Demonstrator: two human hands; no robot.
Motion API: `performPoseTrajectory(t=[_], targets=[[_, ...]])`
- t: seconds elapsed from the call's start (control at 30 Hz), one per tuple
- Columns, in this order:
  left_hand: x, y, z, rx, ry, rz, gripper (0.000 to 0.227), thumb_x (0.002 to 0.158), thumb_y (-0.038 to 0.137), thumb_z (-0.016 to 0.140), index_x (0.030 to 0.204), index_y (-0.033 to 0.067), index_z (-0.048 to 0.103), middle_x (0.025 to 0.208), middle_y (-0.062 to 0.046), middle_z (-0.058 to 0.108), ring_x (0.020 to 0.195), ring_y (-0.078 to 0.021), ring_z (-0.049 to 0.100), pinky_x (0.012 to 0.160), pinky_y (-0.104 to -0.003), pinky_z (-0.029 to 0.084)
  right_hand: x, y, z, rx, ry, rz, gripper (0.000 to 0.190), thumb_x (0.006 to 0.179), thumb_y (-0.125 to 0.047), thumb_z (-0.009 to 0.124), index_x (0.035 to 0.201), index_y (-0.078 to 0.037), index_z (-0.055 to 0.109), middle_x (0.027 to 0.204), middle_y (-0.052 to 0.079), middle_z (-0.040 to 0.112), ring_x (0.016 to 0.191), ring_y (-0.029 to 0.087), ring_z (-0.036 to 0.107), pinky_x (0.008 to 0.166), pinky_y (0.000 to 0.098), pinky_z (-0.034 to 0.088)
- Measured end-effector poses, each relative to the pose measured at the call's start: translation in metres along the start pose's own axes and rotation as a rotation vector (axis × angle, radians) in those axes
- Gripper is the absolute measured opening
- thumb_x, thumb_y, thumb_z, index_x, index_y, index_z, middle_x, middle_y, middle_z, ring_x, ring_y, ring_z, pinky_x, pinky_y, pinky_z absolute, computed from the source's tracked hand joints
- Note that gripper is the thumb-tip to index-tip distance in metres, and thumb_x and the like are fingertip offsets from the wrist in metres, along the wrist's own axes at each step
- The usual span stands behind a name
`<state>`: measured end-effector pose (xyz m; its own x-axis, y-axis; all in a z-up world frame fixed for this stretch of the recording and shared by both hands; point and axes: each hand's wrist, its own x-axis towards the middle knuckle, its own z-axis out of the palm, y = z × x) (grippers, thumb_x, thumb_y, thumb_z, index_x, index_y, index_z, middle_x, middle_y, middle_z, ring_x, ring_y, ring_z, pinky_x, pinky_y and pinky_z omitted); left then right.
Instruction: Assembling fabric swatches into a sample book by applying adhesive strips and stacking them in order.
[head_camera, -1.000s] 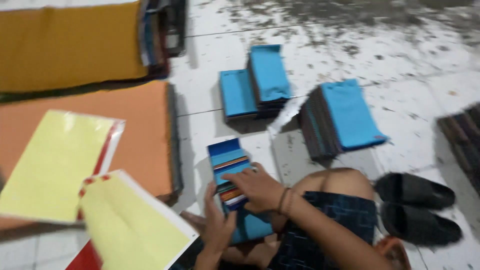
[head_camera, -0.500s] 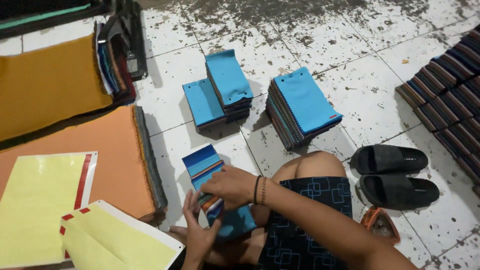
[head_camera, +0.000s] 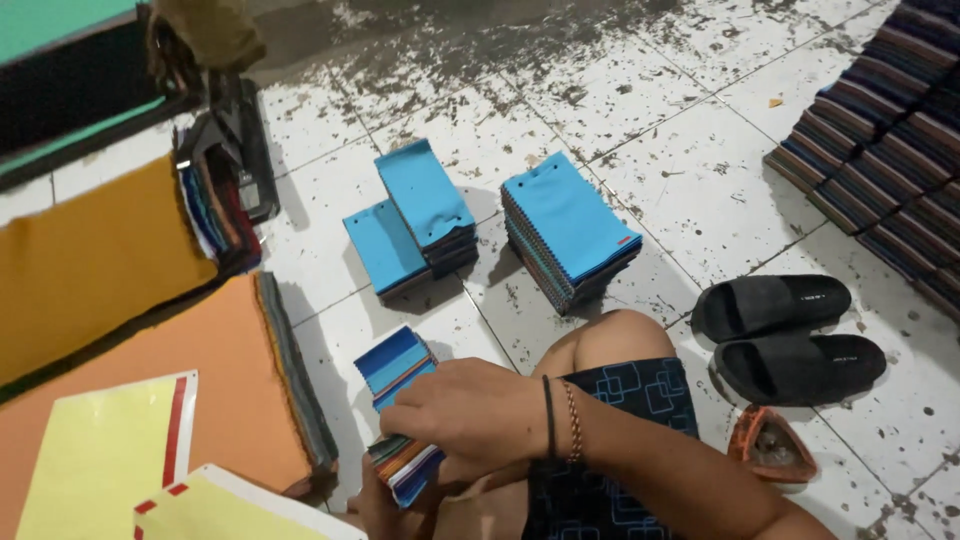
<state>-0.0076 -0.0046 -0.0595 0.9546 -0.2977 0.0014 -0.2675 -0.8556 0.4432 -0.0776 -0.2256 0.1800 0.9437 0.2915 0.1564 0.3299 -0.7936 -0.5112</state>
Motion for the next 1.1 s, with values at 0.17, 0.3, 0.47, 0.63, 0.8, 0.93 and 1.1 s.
performPoseTrajectory(t=[0.17, 0.3, 0.47, 0.63, 0.8, 0.93, 1.1], targets=[[-0.001, 0.105, -0.07, -0.313, 0.036, -0.106, 0.059, 0.068, 0.059, 0.066, 0.123, 0.0376, 0.064, 0.095, -0.005, 0.07, 0.092, -0.031, 0.063, 0.088, -0.041, 0.048, -0.03, 0.015, -0.039, 0.406, 0.248, 0.086, 0.056, 0.086, -0.042, 0.072, 0.131, -0.013, 0.056, 0.121, 0.01, 0.064, 0.107, 0.026, 0.066, 0.088, 0.0377, 0.059], [0.01, 0.172, -0.102, -0.92, 0.01, 0.051, 0.059, 0.072, 0.036, 0.08, 0.124, 0.0125, 0.066, 0.116, -0.011, 0.073, 0.109, -0.0265, 0.068, 0.1, -0.039, 0.051, -0.079, 0.079, -0.015, 0.836, 0.632, 0.165, 0.067, 0.102, -0.062, 0.041, 0.145, -0.01, 0.046, 0.147, 0.013, 0.055, 0.134, 0.027, 0.056, 0.113, 0.0435, 0.047], [0.029, 0.294, -0.142, -1.044, -0.128, -0.193, 0.078, 0.075, 0.04, 0.07, 0.148, 0.0208, 0.051, 0.143, -0.005, 0.063, 0.13, -0.0248, 0.059, 0.109, -0.043, 0.046, -0.115, 0.131, 0.037, 1.403, 0.847, 0.328, 0.082, 0.093, -0.065, 0.045, 0.148, -0.005, 0.046, 0.15, 0.015, 0.051, 0.138, 0.032, 0.049, 0.114, 0.0516, 0.038], [0.067, 0.357, -0.09, -1.43, -0.276, -0.272, 0.075, 0.084, 0.038, 0.079, 0.149, 0.0109, 0.052, 0.128, -0.019, 0.065, 0.104, -0.0264, 0.062, 0.094, -0.048, 0.052, -0.138, 0.147, 0.02, 2.015, 1.207, 0.14, 0.054, 0.098, -0.066, 0.05, 0.098, -0.017, 0.073, 0.108, 0.011, 0.077, 0.106, 0.031, 0.071, 0.11, 0.0499, 0.045], [0.102, 0.408, -0.042, -1.473, -0.33, -0.114, 0.078, 0.086, 0.045, 0.079, 0.146, 0.0044, 0.05, 0.141, -0.025, 0.056, 0.122, -0.0341, 0.058, 0.104, -0.054, 0.046, -0.142, 0.13, -0.043, 1.751, 1.593, 0.509, 0.09, 0.083, -0.068, 0.035, 0.153, -0.012, 0.046, 0.142, 0.026, 0.057, 0.127, 0.045, 0.053, 0.117, 0.064, 0.037], [0.112, 0.459, -0.065, -1.214, -0.499, -0.282, 0.112, 0.072, 0.06, 0.062, 0.166, 0.0211, 0.015, 0.174, 0.005, 0.014, 0.158, -0.0207, 0.021, 0.122, -0.047, 0.031, -0.159, 0.167, -0.034, 1.42, 1.408, 0.333, 0.075, 0.086, -0.045, 0.07, 0.146, -0.004, 0.05, 0.121, 0.015, 0.069, 0.097, 0.027, 0.068, 0.078, 0.0432, 0.061], [0.142, 0.432, 0.017, -1.27, -0.757, -0.453, 0.048, 0.095, 0.036, 0.062, 0.133, 0.006, 0.063, 0.121, -0.011, 0.071, 0.106, -0.0308, 0.068, 0.089, -0.045, 0.055, -0.152, 0.165, -0.041, 1.317, 1.404, 1.191, 0.032, 0.089, -0.011, 0.071, 0.117, -0.002, 0.059, 0.109, 0.025, 0.077, 0.097, 0.039, 0.075, 0.088, 0.0478, 0.061]])
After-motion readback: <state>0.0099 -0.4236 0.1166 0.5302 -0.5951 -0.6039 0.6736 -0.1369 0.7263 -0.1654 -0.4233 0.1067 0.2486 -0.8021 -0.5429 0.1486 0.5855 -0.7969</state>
